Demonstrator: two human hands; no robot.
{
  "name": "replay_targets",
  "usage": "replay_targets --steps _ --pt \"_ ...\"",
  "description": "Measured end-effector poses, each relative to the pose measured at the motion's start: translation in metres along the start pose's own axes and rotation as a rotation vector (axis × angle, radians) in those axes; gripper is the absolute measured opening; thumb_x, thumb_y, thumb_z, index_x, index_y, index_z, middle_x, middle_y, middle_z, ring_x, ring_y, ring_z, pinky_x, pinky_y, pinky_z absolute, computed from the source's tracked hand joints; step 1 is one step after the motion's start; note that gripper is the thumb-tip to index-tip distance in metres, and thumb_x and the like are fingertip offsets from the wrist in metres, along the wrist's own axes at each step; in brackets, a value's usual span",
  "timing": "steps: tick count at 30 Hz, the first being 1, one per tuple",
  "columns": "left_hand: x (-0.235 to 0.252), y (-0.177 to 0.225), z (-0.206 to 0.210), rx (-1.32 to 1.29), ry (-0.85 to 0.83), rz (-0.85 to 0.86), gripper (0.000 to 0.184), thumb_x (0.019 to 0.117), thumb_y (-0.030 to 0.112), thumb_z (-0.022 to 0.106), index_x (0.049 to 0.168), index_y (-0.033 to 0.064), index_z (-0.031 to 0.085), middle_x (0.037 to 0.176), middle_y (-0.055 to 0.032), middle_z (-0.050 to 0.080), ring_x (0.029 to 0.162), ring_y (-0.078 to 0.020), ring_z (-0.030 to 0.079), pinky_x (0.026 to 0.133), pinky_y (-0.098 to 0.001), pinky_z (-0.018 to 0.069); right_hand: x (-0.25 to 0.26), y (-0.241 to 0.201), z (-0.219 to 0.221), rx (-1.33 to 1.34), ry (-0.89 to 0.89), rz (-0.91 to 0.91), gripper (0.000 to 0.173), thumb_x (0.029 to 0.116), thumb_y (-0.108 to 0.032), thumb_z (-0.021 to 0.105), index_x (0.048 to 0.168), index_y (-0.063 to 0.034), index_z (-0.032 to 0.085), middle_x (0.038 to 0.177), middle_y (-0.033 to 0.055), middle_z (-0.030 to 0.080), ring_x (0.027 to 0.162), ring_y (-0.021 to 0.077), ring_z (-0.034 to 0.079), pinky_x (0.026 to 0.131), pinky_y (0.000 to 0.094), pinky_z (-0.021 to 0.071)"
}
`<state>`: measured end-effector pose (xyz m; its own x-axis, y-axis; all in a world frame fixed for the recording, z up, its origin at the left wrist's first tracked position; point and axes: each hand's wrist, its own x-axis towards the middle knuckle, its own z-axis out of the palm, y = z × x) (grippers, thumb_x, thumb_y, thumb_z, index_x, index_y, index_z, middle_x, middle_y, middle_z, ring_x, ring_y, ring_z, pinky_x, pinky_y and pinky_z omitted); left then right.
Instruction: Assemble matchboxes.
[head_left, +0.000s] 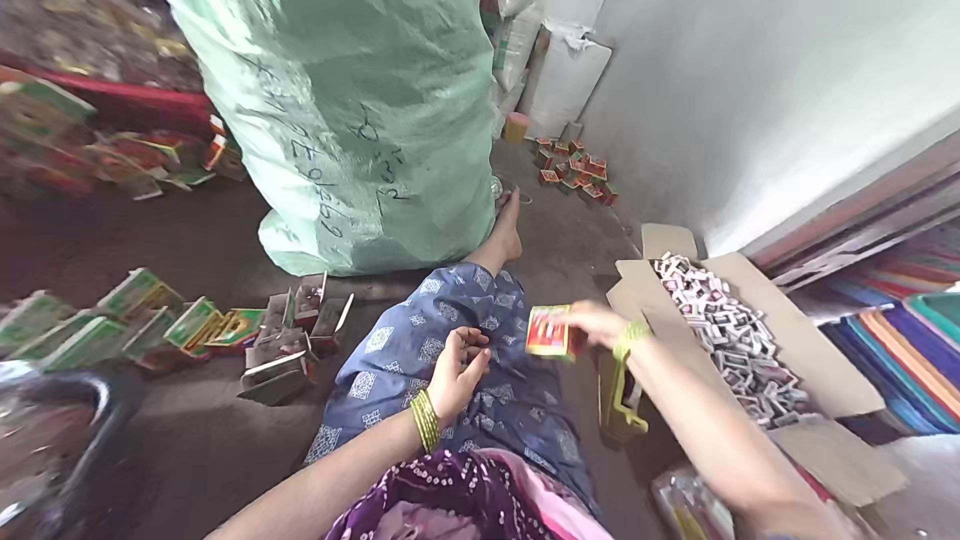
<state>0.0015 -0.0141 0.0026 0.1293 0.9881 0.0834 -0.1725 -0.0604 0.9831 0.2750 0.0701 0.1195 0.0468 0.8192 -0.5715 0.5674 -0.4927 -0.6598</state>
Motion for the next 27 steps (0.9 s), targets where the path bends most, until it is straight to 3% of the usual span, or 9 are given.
replay_targets --steps 2,4,7,9,11,15,19,23,27 --pt "0.000 0.000 0.000 0.004 -0.022 -0.005 0.045 0.0961 0.010 0.062 0.136 -0.0012 0.043 0.124 -0.0129 0.064 0.095 -0.0221 0.073 0.078 -0.0401 0.0649 0.033 -0.046 -0.055 0.118 0.360 -0.139 0.069 0.0879 -0.052 0.075 0.128 0.0023 0.060 0.112 0.0204 0.069 0.097 0.0317 0.070 0.083 0.0516 0.0596" --pt "0.000 -0.001 0.001 0.025 -0.038 -0.013 0.045 0.0957 0.009 0.062 0.135 -0.0013 0.043 0.123 -0.0125 0.064 0.096 -0.0212 0.073 0.079 -0.0394 0.0646 0.050 -0.095 -0.107 0.367 0.692 -0.389 0.074 0.0945 -0.044 0.068 0.146 0.0022 0.042 0.126 0.0254 0.062 0.103 0.0337 0.070 0.085 0.0501 0.0615" --pt "0.002 0.000 0.002 0.053 -0.050 -0.009 0.045 0.0956 0.009 0.063 0.135 -0.0010 0.044 0.123 -0.0117 0.065 0.096 -0.0197 0.072 0.079 -0.0384 0.0645 0.049 -0.151 -0.146 0.579 0.871 -0.721 0.073 0.1008 -0.031 0.061 0.157 -0.0017 0.024 0.144 0.0252 0.049 0.115 0.0323 0.066 0.091 0.0460 0.0615" --pt "0.003 -0.001 0.000 0.053 -0.060 -0.004 0.045 0.0955 0.008 0.064 0.135 -0.0006 0.044 0.123 -0.0111 0.065 0.095 -0.0195 0.073 0.079 -0.0383 0.0646 0.045 -0.161 -0.135 0.534 0.804 -0.809 0.067 0.1013 -0.030 0.061 0.154 -0.0008 0.030 0.145 0.0228 0.050 0.120 0.0306 0.064 0.093 0.0462 0.0607" --pt "0.003 -0.001 -0.001 0.055 -0.071 -0.005 0.045 0.0953 0.008 0.064 0.135 -0.0012 0.044 0.122 -0.0112 0.066 0.094 -0.0195 0.073 0.079 -0.0377 0.0646 0.041 -0.149 -0.100 0.389 0.670 -0.792 0.059 0.0999 -0.028 0.063 0.148 -0.0010 0.041 0.138 0.0195 0.056 0.116 0.0285 0.066 0.092 0.0465 0.0614" --pt "0.005 -0.003 -0.002 0.070 -0.114 -0.003 0.044 0.0954 0.008 0.064 0.134 -0.0009 0.045 0.121 -0.0104 0.067 0.094 -0.0185 0.073 0.079 -0.0374 0.0643 0.032 -0.081 -0.004 -0.007 0.334 -0.693 0.047 0.0963 -0.021 0.069 0.137 -0.0037 0.054 0.125 0.0131 0.067 0.100 0.0238 0.073 0.086 0.0447 0.0641" --pt "0.002 -0.004 -0.004 0.106 -0.146 0.063 0.041 0.0953 0.007 0.064 0.132 -0.0025 0.048 0.119 -0.0111 0.067 0.096 -0.0184 0.072 0.081 -0.0375 0.0640 0.015 0.005 0.072 -0.266 0.064 -0.736 0.047 0.0949 -0.023 0.071 0.135 -0.0033 0.059 0.133 0.0108 0.065 0.119 0.0170 0.066 0.099 0.0343 0.0576" --pt "0.003 0.011 -0.013 0.166 -0.126 0.174 0.028 0.0968 0.008 0.064 0.121 -0.0024 0.056 0.113 -0.0109 0.069 0.095 -0.0160 0.071 0.082 -0.0343 0.0628 0.003 0.066 0.116 -0.125 0.033 -0.773 0.040 0.0955 -0.017 0.071 0.131 -0.0007 0.061 0.129 0.0115 0.067 0.115 0.0159 0.068 0.097 0.0324 0.0587" --pt "0.011 0.040 -0.044 0.405 -0.008 0.191 0.024 0.0977 0.015 0.063 0.116 -0.0011 0.065 0.111 -0.0122 0.069 0.101 -0.0161 0.069 0.089 -0.0341 0.0602 -0.001 0.093 0.140 0.089 0.180 -0.716 0.032 0.0948 -0.007 0.067 0.125 0.0022 0.063 0.113 0.0108 0.073 0.100 0.0171 0.073 0.090 0.0353 0.0622"
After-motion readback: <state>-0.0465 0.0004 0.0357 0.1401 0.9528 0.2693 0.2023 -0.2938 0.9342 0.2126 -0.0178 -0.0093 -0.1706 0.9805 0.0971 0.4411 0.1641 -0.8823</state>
